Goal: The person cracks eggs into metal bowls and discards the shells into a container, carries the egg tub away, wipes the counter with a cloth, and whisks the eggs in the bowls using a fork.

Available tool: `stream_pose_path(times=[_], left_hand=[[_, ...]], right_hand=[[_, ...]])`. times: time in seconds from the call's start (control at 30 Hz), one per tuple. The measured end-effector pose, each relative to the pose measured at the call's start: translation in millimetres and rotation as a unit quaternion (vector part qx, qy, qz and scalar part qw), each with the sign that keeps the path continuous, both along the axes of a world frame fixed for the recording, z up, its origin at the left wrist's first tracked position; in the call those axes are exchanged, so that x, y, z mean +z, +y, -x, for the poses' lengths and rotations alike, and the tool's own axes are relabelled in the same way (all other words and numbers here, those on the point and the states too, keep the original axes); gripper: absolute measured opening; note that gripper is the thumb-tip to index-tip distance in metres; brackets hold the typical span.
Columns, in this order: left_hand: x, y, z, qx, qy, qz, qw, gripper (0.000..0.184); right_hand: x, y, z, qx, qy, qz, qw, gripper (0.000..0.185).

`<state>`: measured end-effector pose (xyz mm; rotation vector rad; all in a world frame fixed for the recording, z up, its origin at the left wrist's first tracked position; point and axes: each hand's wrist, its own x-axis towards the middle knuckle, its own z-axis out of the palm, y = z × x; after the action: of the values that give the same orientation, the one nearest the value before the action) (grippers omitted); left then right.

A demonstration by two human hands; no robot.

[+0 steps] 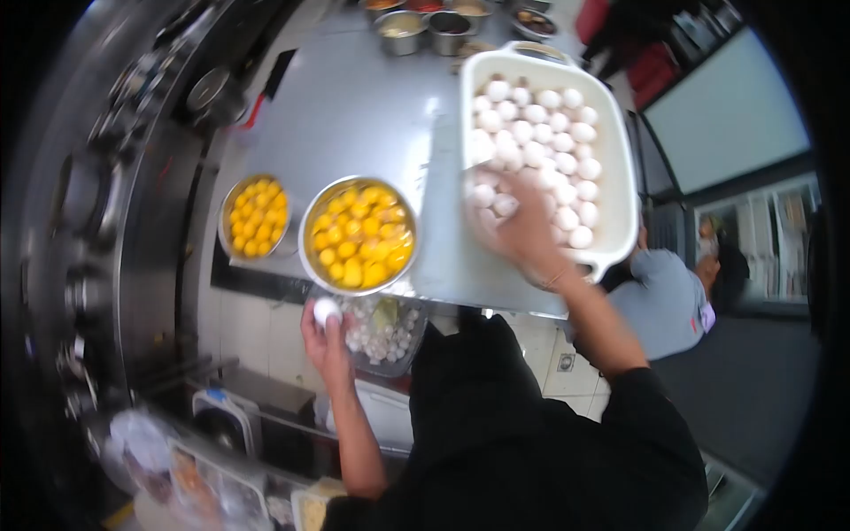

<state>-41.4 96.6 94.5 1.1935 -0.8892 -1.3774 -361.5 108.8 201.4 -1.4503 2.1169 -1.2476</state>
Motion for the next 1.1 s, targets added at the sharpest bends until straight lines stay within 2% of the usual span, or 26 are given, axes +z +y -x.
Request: stream_pose_path(times=[0.03, 0.07, 0.1, 0.13, 0.17, 0.27, 0.33, 0.37, 0.43, 0.47, 0.53, 0.57, 0.6, 0.63, 0.67, 0.7, 0.73, 0.77, 0.8, 0.83, 0.9, 0.97, 1.1], left_hand=[[-22.0, -10.3, -11.5, 0.006, -0.084, 0.021, 0.996, 0.05], [-23.0, -20.2, -8.9, 0.035, -0.12, 0.036, 0.991, 0.055], [-44.5, -30.2, -13.1, 0.062, -0.146, 0.086, 0.984, 0.054], [-64.1, -38.8, -17.3, 0.082, -0.177, 0.103, 0.975, 0.052], [-75.5, -45.9, -19.1, 0.099, -0.206, 0.119, 0.966, 0.05], [-65.4, -58.3, -17.1, 0.089, -0.394, 0.184, 0.896, 0.048], [-69.5, -64.1, -14.6, 0.093, -0.446, 0.226, 0.861, 0.049], [-70.9, -65.7, -13.2, 0.094, -0.47, 0.248, 0.842, 0.049], [-82.2, -69.8, -16.2, 0.027, -0.517, 0.245, 0.82, 0.048], [-87.6, -71.5, -18.6, -0.005, -0.539, 0.242, 0.806, 0.047], [-78.6, -72.8, -21.8, -0.014, -0.519, 0.219, 0.826, 0.046], [-74.0, -75.8, -22.4, -0.021, -0.508, 0.21, 0.835, 0.046], [-72.8, -76.1, -26.1, -0.014, -0.412, 0.175, 0.894, 0.046], [-72.3, -78.4, -30.2, -0.006, -0.31, 0.139, 0.941, 0.046], [-70.7, -80.6, -33.7, 0.0, -0.203, 0.101, 0.974, 0.046], [-56.3, -79.9, -37.3, -0.027, -0.149, 0.07, 0.986, 0.046], [-27.3, -78.3, -39.0, -0.054, -0.094, 0.04, 0.993, 0.046], [-0.1, -79.1, -36.8, -0.081, -0.039, 0.011, 0.996, 0.047], [18.4, -80.2, -29.8, -0.089, 0.029, 0.011, 0.996, 0.05], [35.4, -81.9, -24.8, -0.114, 0.041, 0.015, 0.993, 0.05], [63.6, -86.9, -15.4, -0.165, 0.064, 0.022, 0.984, 0.051], [76.5, -94.1, -7.3, -0.207, 0.061, 0.025, 0.976, 0.045], [87.3, -107.4, 5.0, -0.263, 0.056, 0.002, 0.963, 0.04]], right_hand=[[-15.6, -2.6, 61.2, -0.027, 0.051, -0.009, 0.998, 0.041], [-49.9, -1.3, 126.8, -0.037, 0.198, 0.001, 0.98, 0.047], [-53.8, 3.0, 157.5, -0.091, 0.318, -0.09, 0.94, 0.05], [-48.5, 6.1, 177.8, -0.104, 0.344, -0.211, 0.909, 0.049], [-51.5, 9.9, 191.0, -0.103, 0.367, -0.272, 0.884, 0.045], [-70.1, 18.1, 211.2, -0.072, 0.405, -0.305, 0.859, 0.04], [-75.0, 19.1, 213.3, -0.069, 0.422, -0.281, 0.859, 0.035], [-75.7, 19.1, 216.2, -0.074, 0.405, -0.286, 0.865, 0.034], [-64.3, 13.3, 215.3, -0.085, 0.37, -0.293, 0.878, 0.033], [-59.8, 9.8, 215.0, -0.101, 0.292, -0.26, 0.915, 0.031], [-47.0, 2.6, 206.6, -0.128, 0.124, -0.188, 0.966, 0.028], [-41.0, -0.1, 201.9, -0.117, -0.065, -0.128, 0.983, 0.028], [-25.4, -5.8, 180.3, -0.101, -0.252, -0.064, 0.96, 0.028], [-10.3, -13.3, 157.4, -0.082, -0.428, 0.005, 0.9, 0.028], [3.7, -21.3, 133.0, -0.041, -0.467, 0.018, 0.883, 0.027], [12.9, -29.3, 105.0, 0.0, -0.505, 0.031, 0.862, 0.025], [12.2, -36.0, 74.2, 0.056, -0.33, 0.04, 0.941, 0.022], [8.5, -43.5, 47.2, 0.107, -0.141, 0.047, 0.983, 0.021], [6.1, -58.9, 33.7, 0.166, -0.323, -0.005, 0.932, 0.02], [18.6, -69.7, -1.3, 0.142, -0.198, -0.101, 0.965, 0.024], [3.2, -91.4, -41.3, 0.296, -0.06, 0.068, 0.951, 0.035], [13.0, -101.1, -66.2, 0.373, -0.015, 0.026, 0.927, 0.044], [-3.3, -120.5, -85.9, 0.45, 0.024, 0.061, 0.891, 0.047]])
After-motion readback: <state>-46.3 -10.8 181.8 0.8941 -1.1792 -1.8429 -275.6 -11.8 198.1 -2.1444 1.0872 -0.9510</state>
